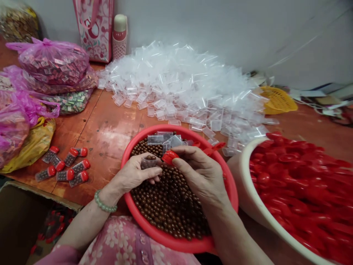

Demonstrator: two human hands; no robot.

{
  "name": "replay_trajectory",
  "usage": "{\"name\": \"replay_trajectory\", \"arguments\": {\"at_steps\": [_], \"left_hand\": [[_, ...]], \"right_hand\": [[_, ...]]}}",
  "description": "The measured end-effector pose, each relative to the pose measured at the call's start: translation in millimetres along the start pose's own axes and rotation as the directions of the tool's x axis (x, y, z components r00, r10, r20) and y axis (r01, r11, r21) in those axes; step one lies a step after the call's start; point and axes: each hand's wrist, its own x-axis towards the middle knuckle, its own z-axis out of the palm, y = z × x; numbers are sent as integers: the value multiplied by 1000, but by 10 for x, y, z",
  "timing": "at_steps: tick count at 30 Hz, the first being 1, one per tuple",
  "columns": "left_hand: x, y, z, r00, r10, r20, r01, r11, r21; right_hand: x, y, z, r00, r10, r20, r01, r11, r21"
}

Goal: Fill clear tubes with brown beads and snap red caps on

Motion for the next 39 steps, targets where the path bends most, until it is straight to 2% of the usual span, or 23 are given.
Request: {"name": "replay_trajectory", "arguments": {"at_steps": [6, 11, 14, 22, 31, 39], "left_hand": [[-29, 26, -44, 998, 6, 63, 4, 985, -172], [-56, 51, -156, 980, -14, 197, 73, 952, -298], [-67, 49, -212, 964, -35, 263, 121, 940, -317], [-60, 41, -220, 963, -65, 263, 144, 945, -294], [-49, -8, -208, 973, -62, 223, 112, 970, -217], [0, -8, -139, 984, -81, 157, 89, 995, -40]], "right_hand": [[16, 22, 12, 1000, 20, 10, -20, 999, 42], [31, 21, 24, 1000, 18, 2, -18, 998, 55], [38, 22, 23, 1000, 27, -11, -27, 998, 49], [64, 38, 32, 1000, 8, -6, -8, 999, 51], [120, -18, 25, 975, -154, 159, 178, 972, -153], [126, 32, 26, 949, -225, 220, 273, 936, -222]]}}
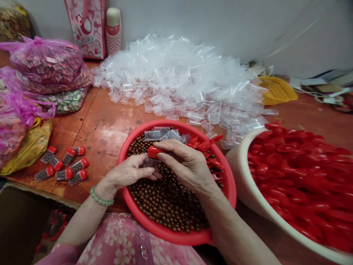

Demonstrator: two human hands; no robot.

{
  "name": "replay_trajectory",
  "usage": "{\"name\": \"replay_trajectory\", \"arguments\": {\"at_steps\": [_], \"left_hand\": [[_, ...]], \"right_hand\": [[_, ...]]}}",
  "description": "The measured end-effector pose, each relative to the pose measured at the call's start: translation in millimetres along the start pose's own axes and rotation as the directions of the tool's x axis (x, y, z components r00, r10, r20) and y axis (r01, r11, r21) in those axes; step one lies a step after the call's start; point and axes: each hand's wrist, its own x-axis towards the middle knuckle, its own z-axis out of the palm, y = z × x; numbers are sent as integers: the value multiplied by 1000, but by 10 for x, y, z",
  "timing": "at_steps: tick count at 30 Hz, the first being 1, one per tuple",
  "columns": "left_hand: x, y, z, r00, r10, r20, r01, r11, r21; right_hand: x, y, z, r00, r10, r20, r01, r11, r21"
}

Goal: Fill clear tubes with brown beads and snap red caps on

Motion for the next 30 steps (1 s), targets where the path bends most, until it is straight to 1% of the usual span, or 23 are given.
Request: {"name": "replay_trajectory", "arguments": {"at_steps": [5, 9, 14, 18, 20, 22, 24, 27, 30], "left_hand": [[7, 11, 22, 999, 24, -30, -24, 1000, -6], [12, 19, 32, 997, 41, -62, -41, 999, -9], [17, 30, 45, 997, 32, -77, -32, 999, 2], [19, 15, 35, 991, 88, -100, -89, 996, -5], [22, 2, 28, 989, 104, -101, -104, 995, 10], [27, -9, 25, 989, 108, -97, -106, 994, 25], [32, -11, 26, 990, 105, -96, -103, 994, 23], [34, 12, 41, 992, 90, -87, -89, 996, 9], [32, 46, 62, 993, 92, -78, -91, 996, 19]], "right_hand": [[-16, 35, -57, 999, -31, 17, 32, 998, -47], [-39, 36, -146, 999, -38, 34, 42, 990, -136], [-55, 12, -259, 997, -49, 55, 60, 973, -221], [-72, 37, -337, 998, -39, 51, 50, 966, -252], [-83, 62, -355, 999, -31, 22, 36, 963, -268], [-85, 79, -344, 999, -43, -22, 36, 966, -256], [-74, 77, -303, 997, -63, -40, 53, 976, -213], [-42, 40, -214, 996, -88, -6, 86, 980, -181], [-23, -7, -159, 993, -105, 59, 116, 967, -229]]}}
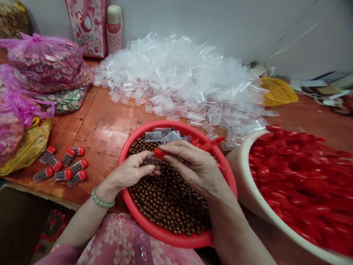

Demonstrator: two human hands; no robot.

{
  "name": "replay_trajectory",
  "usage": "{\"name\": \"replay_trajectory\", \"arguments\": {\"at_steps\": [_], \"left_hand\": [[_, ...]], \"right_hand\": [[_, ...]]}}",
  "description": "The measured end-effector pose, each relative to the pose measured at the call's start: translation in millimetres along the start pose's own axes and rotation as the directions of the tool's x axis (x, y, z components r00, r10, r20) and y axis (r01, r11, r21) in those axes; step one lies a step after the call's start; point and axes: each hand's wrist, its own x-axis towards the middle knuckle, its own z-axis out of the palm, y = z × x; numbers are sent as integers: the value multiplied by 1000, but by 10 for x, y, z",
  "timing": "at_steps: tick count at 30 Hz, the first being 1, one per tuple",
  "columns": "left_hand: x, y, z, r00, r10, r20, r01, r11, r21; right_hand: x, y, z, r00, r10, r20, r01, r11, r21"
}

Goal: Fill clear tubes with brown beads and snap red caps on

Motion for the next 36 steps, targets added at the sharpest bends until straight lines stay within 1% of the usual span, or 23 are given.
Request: {"name": "replay_trajectory", "arguments": {"at_steps": [4, 8, 9, 13, 15, 18, 22, 24, 28, 30, 33, 35, 36], "left_hand": [[7, 6, 8, 1000, 13, -11, -12, 998, 69], [18, -11, 5, 1000, 18, -5, -17, 990, 143], [18, -10, 7, 1000, 23, -9, -21, 988, 150], [6, 11, 18, 998, 44, -34, -40, 993, 113], [0, 13, 22, 999, 44, -30, -41, 995, 89], [1, -4, 25, 999, 40, -29, -39, 998, 39], [19, -22, 20, 999, 49, -7, -50, 998, -29], [22, -18, 17, 998, 63, 13, -62, 997, -50], [7, -2, 10, 998, 56, 16, -54, 996, -75], [-2, -1, 5, 999, 47, 12, -46, 996, -71], [-5, -8, -2, 999, 46, 13, -45, 999, -29], [-4, -12, -4, 999, 50, 5, -50, 999, 16], [-4, -14, -4, 999, 53, 0, -53, 998, 39]], "right_hand": [[-21, -34, -37, 1000, -3, 27, 5, 998, -61], [-51, -65, -114, 996, -3, 91, 14, 993, -114], [-53, -76, -135, 996, -6, 92, 19, 990, -139], [-55, -105, -215, 1000, 7, 29, 0, 967, -256], [-53, -105, -232, 1000, 23, -2, -23, 966, -256], [-43, -98, -183, 997, 51, -60, -61, 982, -177], [-41, -95, 13, 982, 100, -159, -101, 995, 4], [-52, -93, 126, 976, 124, -179, -111, 991, 78], [-85, -67, 288, 970, 152, -187, -123, 980, 159], [-96, -50, 333, 965, 170, -201, -131, 972, 193], [-96, -42, 384, 958, 164, -235, -115, 972, 207], [-90, -53, 419, 943, 185, -277, -123, 966, 226], [-88, -62, 437, 930, 215, -298, -141, 957, 252]]}}
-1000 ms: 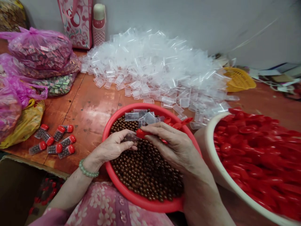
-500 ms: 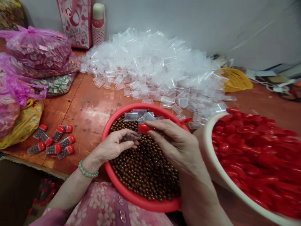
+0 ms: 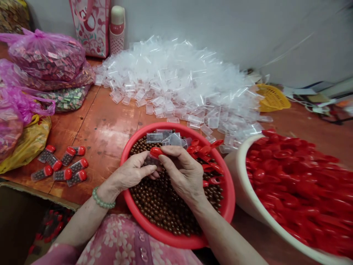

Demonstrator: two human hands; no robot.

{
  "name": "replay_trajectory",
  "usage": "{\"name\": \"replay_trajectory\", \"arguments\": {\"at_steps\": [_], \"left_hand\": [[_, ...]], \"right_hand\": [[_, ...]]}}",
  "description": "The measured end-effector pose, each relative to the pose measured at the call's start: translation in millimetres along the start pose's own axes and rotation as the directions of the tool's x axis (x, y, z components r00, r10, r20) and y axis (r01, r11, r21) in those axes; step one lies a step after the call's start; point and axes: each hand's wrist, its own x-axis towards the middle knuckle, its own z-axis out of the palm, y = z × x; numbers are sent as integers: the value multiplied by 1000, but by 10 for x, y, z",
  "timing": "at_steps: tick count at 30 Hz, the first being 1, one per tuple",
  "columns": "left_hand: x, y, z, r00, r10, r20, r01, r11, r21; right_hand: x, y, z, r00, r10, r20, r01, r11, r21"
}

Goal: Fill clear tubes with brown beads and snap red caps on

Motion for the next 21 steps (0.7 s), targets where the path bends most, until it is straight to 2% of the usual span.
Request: {"name": "replay_trajectory", "arguments": {"at_steps": [4, 11, 13, 16, 18, 21], "left_hand": [[-3, -3, 1, 1000, 22, -3, -21, 996, 83], [11, -48, 16, 996, 79, -42, -68, 976, 208], [21, -54, 22, 997, 61, -43, -52, 981, 188], [28, -44, 21, 1000, 11, -9, -11, 998, 62], [24, -33, 13, 1000, 3, 8, -3, 1000, -1], [7, -19, -1, 1000, 13, 15, -13, 1000, -11]], "right_hand": [[-26, -10, 41, 989, 132, -60, -127, 988, 83], [-50, 33, 50, 987, 130, -93, -119, 986, 114], [-52, 37, 71, 983, 149, -107, -136, 983, 121], [-51, 30, 107, 979, 158, -127, -142, 982, 126], [-51, 24, 127, 981, 124, -151, -108, 988, 114], [-56, 23, 144, 987, 59, -153, -50, 996, 68]]}}
